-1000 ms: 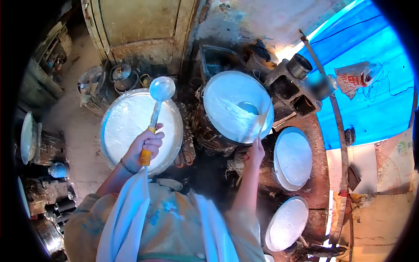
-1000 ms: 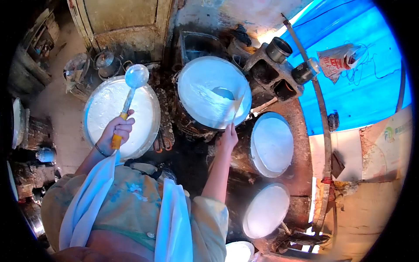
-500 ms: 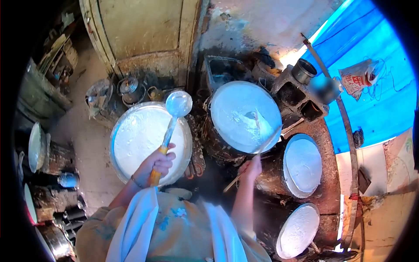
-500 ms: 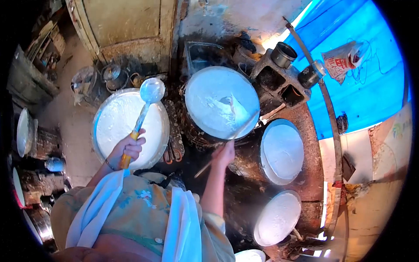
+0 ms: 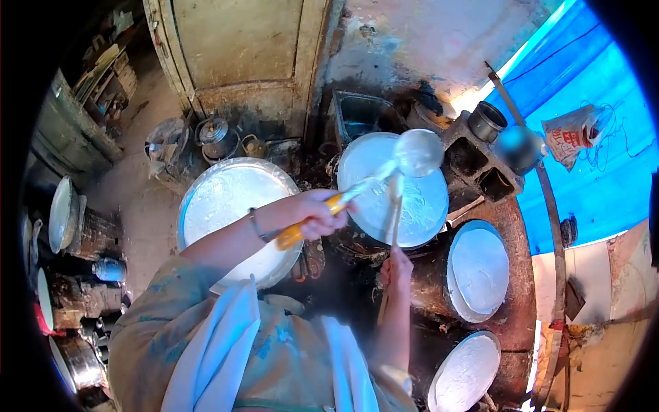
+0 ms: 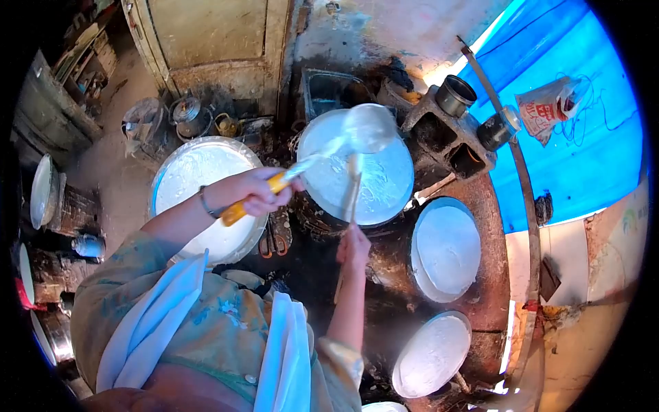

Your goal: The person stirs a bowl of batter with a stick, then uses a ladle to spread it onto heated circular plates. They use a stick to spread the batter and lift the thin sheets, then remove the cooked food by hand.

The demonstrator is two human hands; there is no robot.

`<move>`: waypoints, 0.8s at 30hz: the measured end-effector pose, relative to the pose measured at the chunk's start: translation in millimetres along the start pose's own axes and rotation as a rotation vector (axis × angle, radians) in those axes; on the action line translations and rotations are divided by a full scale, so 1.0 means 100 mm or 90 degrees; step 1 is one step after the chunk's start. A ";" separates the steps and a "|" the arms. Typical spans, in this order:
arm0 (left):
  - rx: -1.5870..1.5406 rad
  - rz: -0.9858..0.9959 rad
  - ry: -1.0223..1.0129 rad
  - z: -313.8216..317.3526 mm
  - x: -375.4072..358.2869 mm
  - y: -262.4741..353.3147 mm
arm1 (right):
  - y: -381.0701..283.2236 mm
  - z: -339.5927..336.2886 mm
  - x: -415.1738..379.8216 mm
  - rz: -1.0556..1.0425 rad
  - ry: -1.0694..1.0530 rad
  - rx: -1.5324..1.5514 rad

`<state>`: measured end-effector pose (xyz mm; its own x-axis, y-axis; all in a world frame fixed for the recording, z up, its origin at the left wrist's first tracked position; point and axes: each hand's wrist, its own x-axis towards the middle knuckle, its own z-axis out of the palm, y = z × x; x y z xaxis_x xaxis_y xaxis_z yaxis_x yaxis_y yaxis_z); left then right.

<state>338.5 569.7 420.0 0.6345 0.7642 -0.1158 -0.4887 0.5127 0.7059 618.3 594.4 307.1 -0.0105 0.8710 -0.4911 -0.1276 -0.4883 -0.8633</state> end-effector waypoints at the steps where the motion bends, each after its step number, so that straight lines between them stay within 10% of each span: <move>1: -0.008 0.002 0.055 0.09 0.15 -0.03 | 0.09 -0.09 -0.08 0.020 -0.069 -0.016; 9: 0.216 0.039 0.514 0.28 1.03 -1.02 | 0.75 0.31 -0.31 -0.017 0.135 0.243; 11: 0.218 0.107 0.635 0.20 1.11 -1.48 | 1.00 0.45 -0.11 -0.110 0.016 0.150; 13: -0.011 -0.037 0.470 0.21 0.95 -1.46 | 1.44 0.36 0.32 -0.293 -0.054 -0.114; 17: -0.704 -0.074 -0.027 -0.02 0.54 -0.79 | 0.31 0.56 -0.24 0.001 -0.134 0.259; 24: -0.469 0.150 0.095 0.24 0.55 -0.45 | 0.02 0.54 -0.08 -0.444 0.097 0.038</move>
<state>409.8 579.1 398.7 0.4028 0.9029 -0.1498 -0.9046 0.4177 0.0849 564.4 589.0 315.5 0.2317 0.9597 0.1588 -0.1087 0.1878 -0.9762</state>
